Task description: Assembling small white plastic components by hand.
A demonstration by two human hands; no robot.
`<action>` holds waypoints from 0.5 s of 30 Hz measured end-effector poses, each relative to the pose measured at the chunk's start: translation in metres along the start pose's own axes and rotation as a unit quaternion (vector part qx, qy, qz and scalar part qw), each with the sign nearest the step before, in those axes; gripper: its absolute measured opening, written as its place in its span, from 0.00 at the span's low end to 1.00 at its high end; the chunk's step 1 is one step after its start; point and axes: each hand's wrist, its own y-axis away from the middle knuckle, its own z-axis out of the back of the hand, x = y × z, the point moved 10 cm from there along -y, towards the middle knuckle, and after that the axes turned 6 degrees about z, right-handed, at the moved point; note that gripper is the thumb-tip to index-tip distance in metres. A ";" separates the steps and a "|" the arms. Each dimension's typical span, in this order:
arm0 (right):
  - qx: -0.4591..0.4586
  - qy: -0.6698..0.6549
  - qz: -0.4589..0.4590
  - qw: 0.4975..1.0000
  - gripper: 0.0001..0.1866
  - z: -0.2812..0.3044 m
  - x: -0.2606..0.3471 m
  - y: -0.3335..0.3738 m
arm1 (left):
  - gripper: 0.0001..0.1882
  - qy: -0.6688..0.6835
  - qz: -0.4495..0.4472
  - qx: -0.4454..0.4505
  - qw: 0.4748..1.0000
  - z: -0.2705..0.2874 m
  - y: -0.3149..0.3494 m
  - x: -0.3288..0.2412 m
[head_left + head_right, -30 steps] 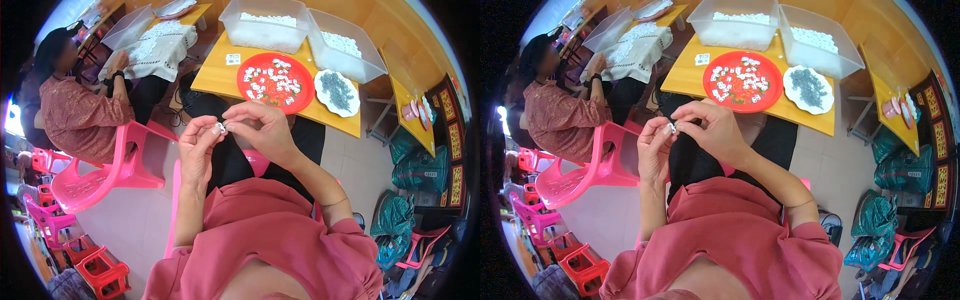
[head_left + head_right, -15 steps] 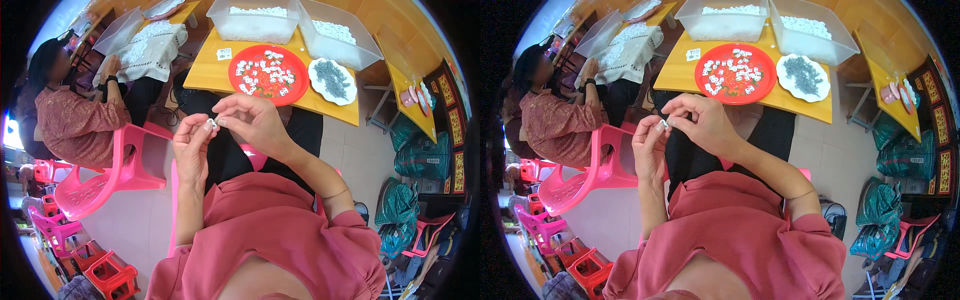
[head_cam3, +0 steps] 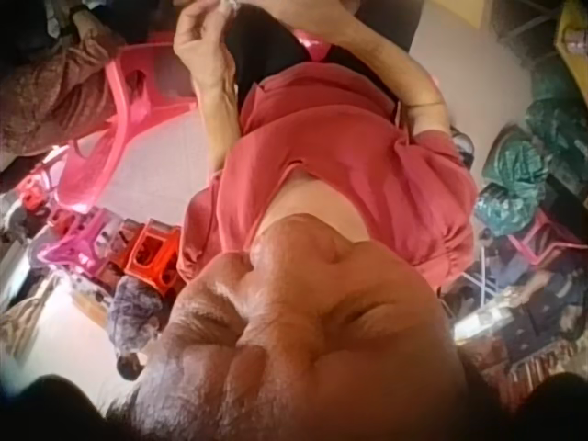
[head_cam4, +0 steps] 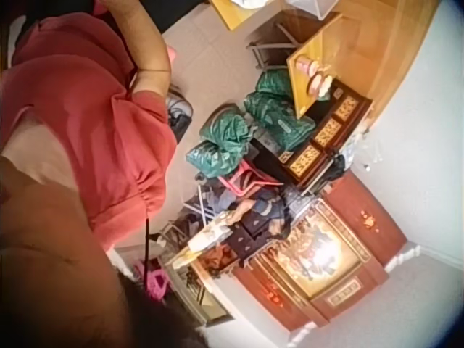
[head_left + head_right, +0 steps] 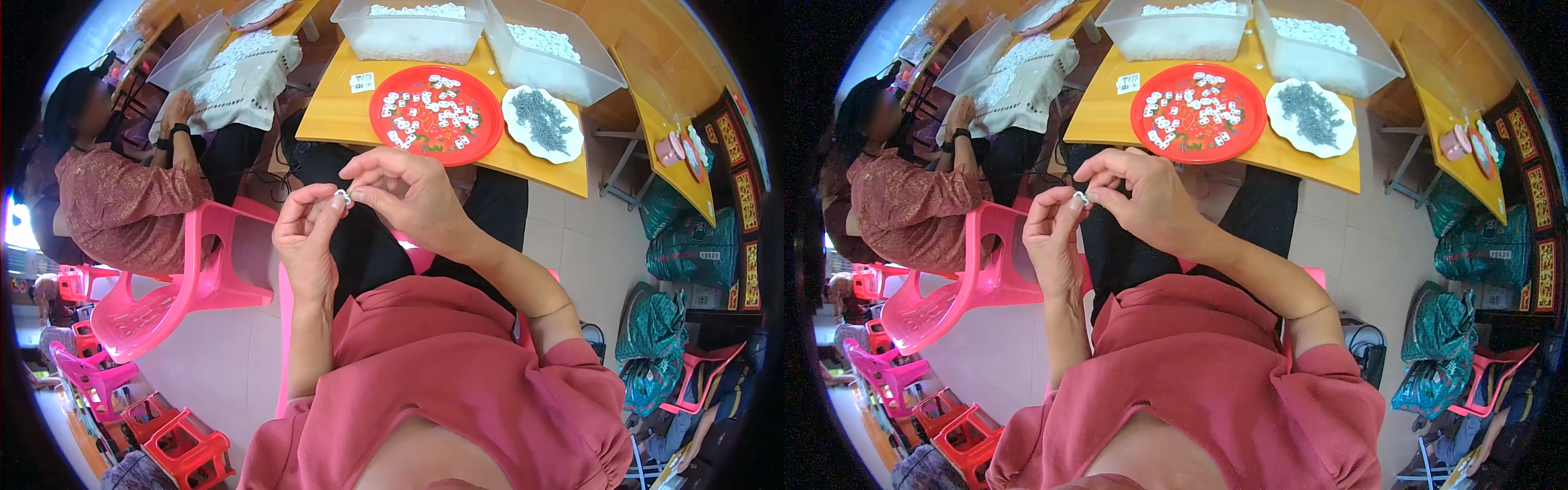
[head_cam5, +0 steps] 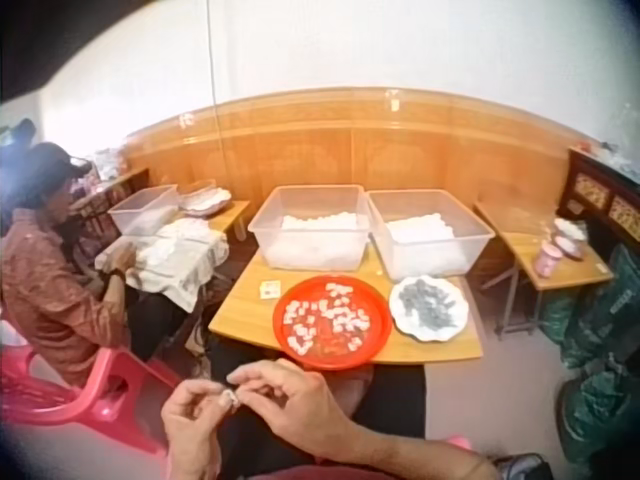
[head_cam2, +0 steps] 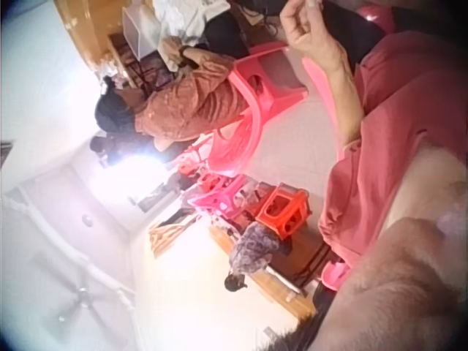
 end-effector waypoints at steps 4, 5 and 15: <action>-0.009 -0.017 0.006 1.000 0.09 0.000 0.000 0.001 | 0.09 -0.036 -0.016 0.000 0.999 -0.001 0.001 -0.004; -0.002 -0.004 0.012 1.000 0.09 0.001 0.005 0.001 | 0.09 -0.036 -0.015 0.000 0.999 -0.001 0.001 -0.004; -0.011 0.043 0.025 0.999 0.13 0.000 0.006 0.003 | 0.08 -0.132 -0.064 -0.007 0.989 -0.004 0.004 -0.009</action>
